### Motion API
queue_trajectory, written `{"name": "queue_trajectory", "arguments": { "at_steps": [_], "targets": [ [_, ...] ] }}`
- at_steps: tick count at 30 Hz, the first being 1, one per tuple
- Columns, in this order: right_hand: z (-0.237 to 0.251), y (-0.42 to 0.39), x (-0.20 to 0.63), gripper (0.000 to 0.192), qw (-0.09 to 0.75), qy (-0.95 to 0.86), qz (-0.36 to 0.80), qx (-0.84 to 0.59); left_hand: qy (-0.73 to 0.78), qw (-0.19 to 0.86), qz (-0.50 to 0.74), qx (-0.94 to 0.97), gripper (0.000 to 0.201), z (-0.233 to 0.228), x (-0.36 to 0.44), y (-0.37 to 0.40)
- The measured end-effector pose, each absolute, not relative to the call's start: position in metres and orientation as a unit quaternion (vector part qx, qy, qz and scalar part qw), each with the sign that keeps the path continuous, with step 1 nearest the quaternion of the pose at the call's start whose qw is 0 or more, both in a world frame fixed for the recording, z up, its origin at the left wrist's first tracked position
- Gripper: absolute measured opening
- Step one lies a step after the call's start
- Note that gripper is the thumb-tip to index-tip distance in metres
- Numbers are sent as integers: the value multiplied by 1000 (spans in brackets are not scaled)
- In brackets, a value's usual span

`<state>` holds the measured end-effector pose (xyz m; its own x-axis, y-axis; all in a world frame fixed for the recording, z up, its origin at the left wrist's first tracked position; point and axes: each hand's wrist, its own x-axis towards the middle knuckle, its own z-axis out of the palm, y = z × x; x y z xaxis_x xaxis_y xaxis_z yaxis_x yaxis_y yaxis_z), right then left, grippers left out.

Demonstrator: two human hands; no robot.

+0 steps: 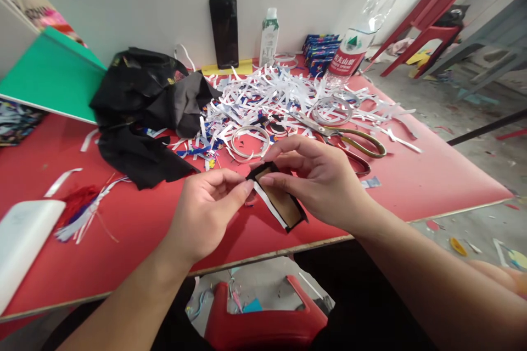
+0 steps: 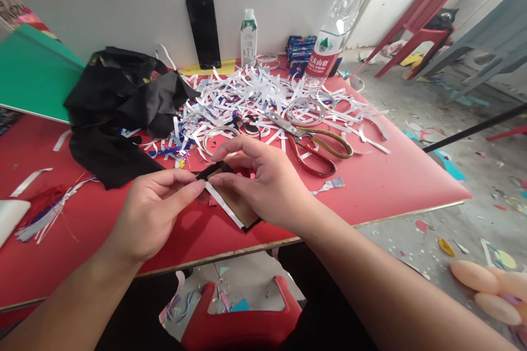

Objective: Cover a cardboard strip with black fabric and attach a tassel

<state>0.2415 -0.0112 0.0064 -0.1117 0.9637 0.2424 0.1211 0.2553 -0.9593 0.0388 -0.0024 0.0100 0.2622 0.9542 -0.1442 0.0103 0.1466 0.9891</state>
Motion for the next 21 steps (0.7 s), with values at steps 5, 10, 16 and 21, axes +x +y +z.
{"name": "queue_trajectory", "arguments": {
  "at_steps": [5,10,16,21],
  "targets": [
    [3,-11,243,6,473,-783,56,-400,468,630,429,447,9,3,44,-5],
    [4,-13,241,8,438,-821,-9,-365,475,618,421,464,12,6,43,-9],
    [6,-19,238,15,428,-834,-10,-347,510,539,388,547,17,25,40,-13],
    [3,-19,236,14,420,-836,11,-353,535,496,362,581,22,27,40,-13]
  ]
}}
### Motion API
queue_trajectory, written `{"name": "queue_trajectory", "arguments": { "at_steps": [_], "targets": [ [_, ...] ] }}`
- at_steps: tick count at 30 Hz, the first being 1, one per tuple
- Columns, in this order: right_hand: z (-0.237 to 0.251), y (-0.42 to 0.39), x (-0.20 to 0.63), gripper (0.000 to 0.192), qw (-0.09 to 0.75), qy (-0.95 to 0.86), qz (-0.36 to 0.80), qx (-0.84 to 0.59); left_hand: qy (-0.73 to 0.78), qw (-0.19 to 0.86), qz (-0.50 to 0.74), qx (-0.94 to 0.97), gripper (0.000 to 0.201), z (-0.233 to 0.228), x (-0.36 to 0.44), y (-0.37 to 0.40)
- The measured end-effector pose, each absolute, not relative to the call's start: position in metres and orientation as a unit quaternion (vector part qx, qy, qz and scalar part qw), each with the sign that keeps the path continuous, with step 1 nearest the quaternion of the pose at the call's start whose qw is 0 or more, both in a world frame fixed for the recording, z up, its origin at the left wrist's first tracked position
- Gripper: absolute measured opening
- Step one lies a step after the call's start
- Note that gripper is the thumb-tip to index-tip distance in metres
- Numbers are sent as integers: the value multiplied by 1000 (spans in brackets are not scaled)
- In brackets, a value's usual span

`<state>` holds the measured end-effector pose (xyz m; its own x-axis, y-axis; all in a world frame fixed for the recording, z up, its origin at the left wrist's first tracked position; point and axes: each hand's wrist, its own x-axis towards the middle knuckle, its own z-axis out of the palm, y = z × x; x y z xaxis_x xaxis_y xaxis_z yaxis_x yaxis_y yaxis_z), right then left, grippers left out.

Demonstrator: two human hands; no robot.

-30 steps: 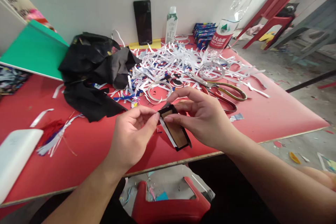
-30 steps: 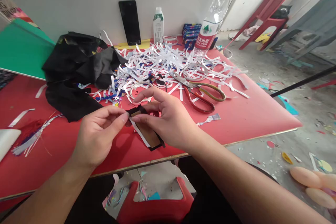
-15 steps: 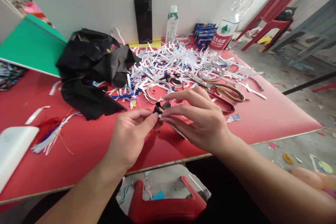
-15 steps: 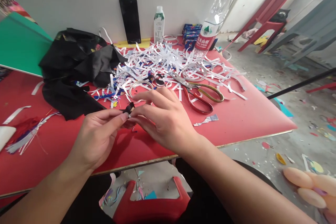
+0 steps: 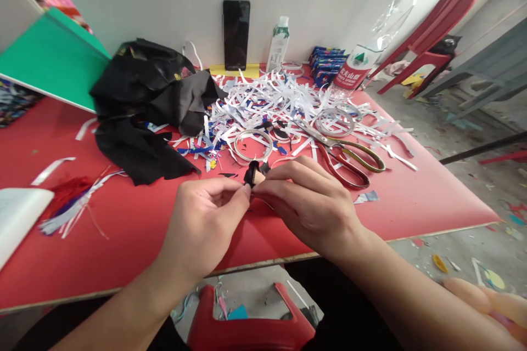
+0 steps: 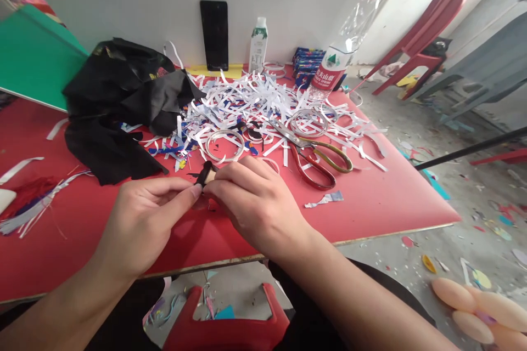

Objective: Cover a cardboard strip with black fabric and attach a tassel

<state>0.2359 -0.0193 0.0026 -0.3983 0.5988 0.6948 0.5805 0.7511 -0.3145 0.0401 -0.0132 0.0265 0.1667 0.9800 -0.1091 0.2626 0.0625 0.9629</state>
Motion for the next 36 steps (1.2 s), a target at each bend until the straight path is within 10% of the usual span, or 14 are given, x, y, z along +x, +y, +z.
{"name": "queue_trajectory", "arguments": {
  "at_steps": [23,36],
  "targets": [
    [4,-21,234,16,450,-807,93,-371,469,620,425,464,17,9,42,-18],
    [9,-28,230,12,426,-825,49,-368,511,431,419,614,18,27,43,-29]
  ]
}}
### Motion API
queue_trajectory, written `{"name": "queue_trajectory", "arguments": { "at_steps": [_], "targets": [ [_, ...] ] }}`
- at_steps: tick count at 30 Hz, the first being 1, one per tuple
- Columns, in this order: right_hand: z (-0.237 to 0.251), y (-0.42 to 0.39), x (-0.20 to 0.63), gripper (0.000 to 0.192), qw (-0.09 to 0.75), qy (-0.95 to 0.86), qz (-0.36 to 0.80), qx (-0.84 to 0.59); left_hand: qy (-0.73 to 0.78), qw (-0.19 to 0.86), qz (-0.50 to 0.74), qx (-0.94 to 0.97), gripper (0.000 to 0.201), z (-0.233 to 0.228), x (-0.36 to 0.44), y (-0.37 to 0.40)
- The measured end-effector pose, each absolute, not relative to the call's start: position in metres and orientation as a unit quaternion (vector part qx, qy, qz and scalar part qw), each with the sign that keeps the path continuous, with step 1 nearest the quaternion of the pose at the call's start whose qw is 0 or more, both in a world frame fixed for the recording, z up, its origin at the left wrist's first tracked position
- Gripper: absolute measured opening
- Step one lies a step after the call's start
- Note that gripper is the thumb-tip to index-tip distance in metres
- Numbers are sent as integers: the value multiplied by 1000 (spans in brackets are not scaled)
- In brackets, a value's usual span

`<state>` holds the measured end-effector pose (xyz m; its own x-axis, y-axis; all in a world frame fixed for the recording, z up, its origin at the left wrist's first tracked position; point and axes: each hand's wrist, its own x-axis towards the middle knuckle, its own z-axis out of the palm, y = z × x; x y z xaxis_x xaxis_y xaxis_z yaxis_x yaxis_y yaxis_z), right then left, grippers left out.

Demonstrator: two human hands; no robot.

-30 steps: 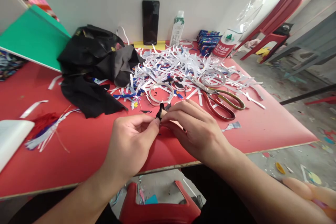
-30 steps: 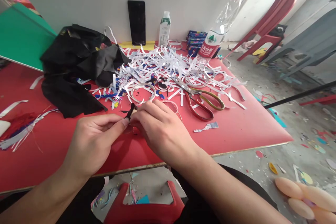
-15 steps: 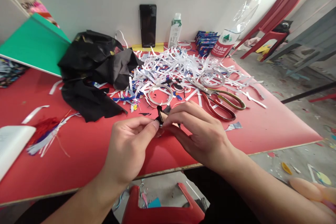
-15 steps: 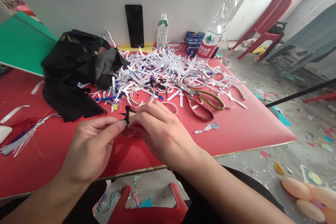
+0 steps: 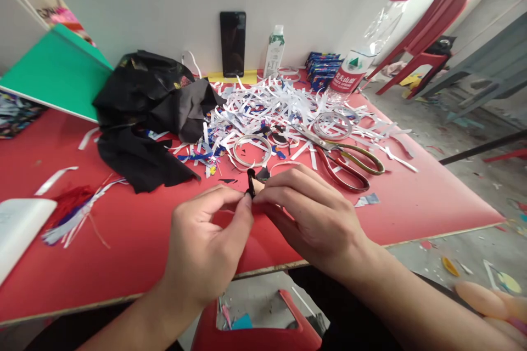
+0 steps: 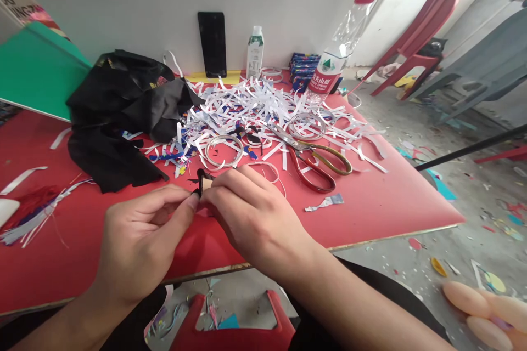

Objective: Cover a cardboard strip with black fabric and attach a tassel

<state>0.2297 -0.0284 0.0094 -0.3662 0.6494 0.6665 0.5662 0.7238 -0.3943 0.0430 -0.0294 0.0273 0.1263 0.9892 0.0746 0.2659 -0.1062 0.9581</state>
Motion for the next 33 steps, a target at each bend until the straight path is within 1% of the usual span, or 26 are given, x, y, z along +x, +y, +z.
{"name": "queue_trajectory", "arguments": {
  "at_steps": [3,7,11,17,22,27,33],
  "targets": [
    [10,-28,229,14,412,-824,60,-384,506,490,428,565,17,23,43,-26],
    [12,-26,230,16,432,-808,87,-390,463,607,447,467,15,17,45,-23],
    [12,-24,231,18,458,-798,106,-378,433,656,457,416,12,13,46,-23],
    [11,-23,232,12,474,-792,117,-366,432,643,466,428,12,9,44,-22],
    [11,-25,231,9,463,-803,85,-365,426,637,476,432,15,12,44,-21],
    [11,-25,230,12,469,-805,37,-362,423,633,470,447,15,15,46,-25],
    [11,-26,231,19,454,-813,37,-362,426,629,468,452,14,14,46,-28]
  ]
}}
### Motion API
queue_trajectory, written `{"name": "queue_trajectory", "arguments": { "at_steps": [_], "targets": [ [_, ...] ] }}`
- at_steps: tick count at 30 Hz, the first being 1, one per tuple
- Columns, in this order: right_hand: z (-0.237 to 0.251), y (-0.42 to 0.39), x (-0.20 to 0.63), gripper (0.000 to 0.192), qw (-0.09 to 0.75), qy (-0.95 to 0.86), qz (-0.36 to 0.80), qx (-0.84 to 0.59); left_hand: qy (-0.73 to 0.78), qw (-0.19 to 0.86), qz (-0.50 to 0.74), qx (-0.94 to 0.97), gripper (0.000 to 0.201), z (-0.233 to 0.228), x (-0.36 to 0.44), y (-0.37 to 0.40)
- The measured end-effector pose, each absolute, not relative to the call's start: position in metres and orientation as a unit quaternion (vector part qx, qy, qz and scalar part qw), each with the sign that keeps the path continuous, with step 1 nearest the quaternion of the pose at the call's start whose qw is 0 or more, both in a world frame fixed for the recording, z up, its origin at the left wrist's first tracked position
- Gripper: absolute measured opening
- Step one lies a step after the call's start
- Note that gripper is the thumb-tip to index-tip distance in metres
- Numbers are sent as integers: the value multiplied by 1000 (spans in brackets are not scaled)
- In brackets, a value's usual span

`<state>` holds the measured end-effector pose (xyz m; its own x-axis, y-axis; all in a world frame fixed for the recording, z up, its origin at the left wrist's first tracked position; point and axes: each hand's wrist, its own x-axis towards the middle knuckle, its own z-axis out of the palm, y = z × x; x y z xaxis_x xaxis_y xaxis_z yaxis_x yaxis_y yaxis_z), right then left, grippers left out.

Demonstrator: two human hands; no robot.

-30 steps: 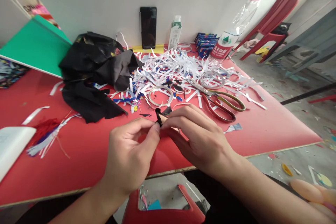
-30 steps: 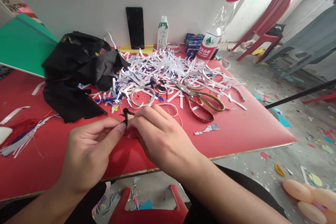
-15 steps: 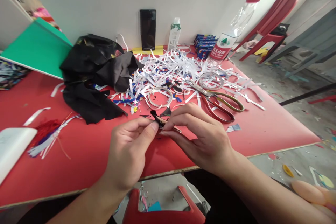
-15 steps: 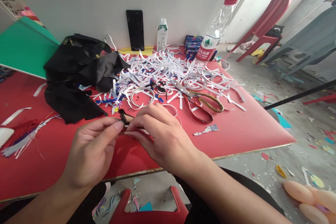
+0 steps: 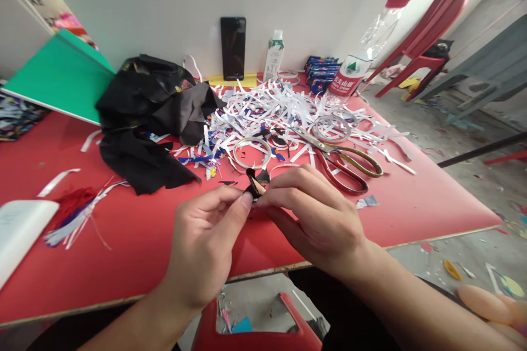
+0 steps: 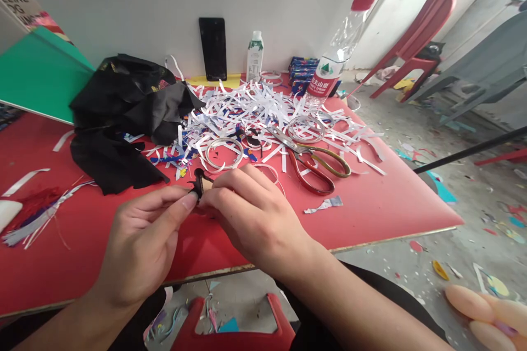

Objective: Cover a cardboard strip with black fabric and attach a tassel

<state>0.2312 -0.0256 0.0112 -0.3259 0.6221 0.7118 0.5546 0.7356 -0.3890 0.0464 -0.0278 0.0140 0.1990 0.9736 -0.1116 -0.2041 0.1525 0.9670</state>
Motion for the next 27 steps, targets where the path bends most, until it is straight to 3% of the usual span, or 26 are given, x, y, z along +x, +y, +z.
{"name": "queue_trajectory", "arguments": {
  "at_steps": [27],
  "targets": [
    [13,-26,232,18,496,-801,51,-332,383,682,489,386,8,12,48,-28]
  ]
}}
